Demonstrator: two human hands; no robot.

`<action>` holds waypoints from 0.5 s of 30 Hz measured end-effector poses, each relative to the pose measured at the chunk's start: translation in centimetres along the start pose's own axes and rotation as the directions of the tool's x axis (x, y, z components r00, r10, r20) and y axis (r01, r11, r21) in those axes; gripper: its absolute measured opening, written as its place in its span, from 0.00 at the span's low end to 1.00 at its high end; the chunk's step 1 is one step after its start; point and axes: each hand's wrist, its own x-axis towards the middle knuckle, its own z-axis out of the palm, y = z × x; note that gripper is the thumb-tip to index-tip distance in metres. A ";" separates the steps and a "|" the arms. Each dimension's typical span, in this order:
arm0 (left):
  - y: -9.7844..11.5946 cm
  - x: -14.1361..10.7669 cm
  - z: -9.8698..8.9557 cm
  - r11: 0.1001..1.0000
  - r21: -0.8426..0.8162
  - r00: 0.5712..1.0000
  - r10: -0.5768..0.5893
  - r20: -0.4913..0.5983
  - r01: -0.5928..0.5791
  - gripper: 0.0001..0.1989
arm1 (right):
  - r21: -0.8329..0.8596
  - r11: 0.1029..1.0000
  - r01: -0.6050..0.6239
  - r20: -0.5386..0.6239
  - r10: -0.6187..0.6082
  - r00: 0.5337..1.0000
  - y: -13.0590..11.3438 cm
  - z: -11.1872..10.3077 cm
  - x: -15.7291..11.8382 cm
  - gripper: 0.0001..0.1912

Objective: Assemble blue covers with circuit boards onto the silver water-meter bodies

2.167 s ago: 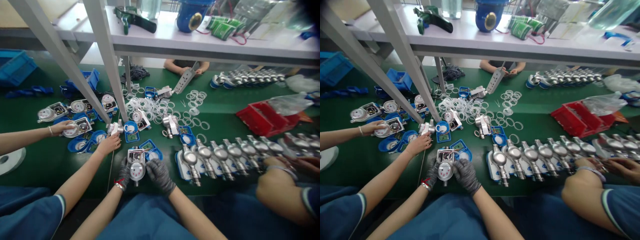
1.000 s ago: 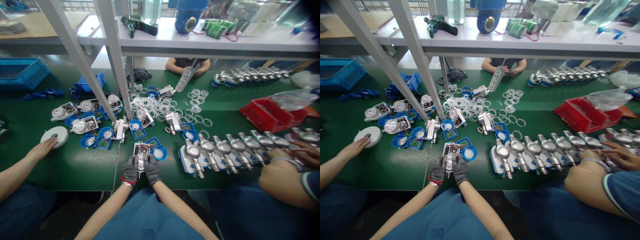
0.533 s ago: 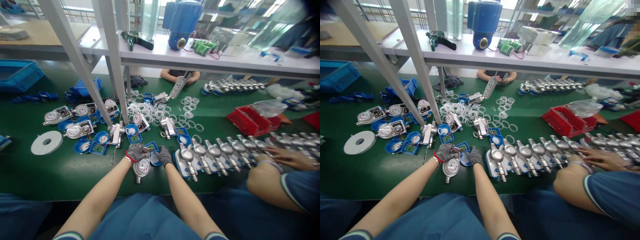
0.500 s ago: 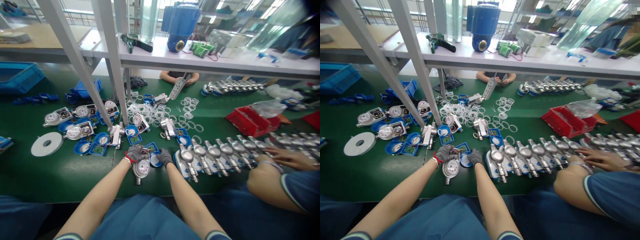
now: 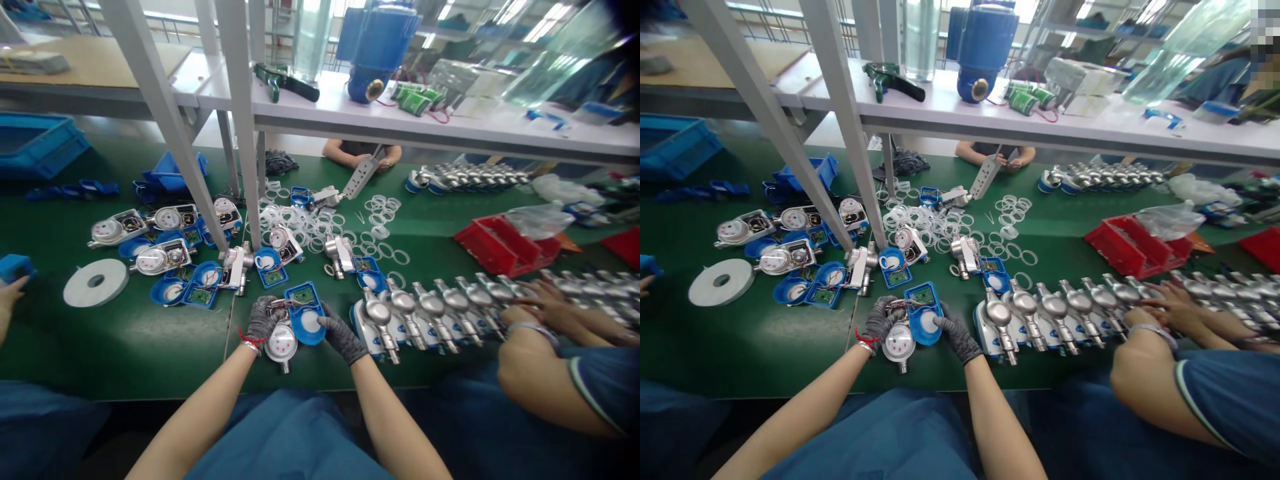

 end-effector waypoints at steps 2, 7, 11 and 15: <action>0.5 -0.3 0.3 0.999 0.036 1.000 0.011 -0.026 -0.010 0.16 | 0.072 0.997 0.010 0.023 -0.011 1.000 -0.4 0.8 0.2 0.32; 1.2 -0.5 0.1 0.992 0.116 0.999 0.045 -0.029 -0.042 0.15 | -0.025 1.000 0.017 0.077 -0.015 0.997 -1.4 2.6 1.2 0.32; 2.1 -0.2 -1.6 0.963 0.227 0.989 0.150 0.001 -0.146 0.17 | -0.206 0.978 0.017 0.059 -0.005 0.998 -2.5 3.8 1.3 0.33; 3.7 1.0 -4.3 0.898 0.300 0.943 0.279 0.181 -0.323 0.12 | -0.251 0.968 -0.012 0.034 0.021 0.999 -2.8 5.1 1.3 0.33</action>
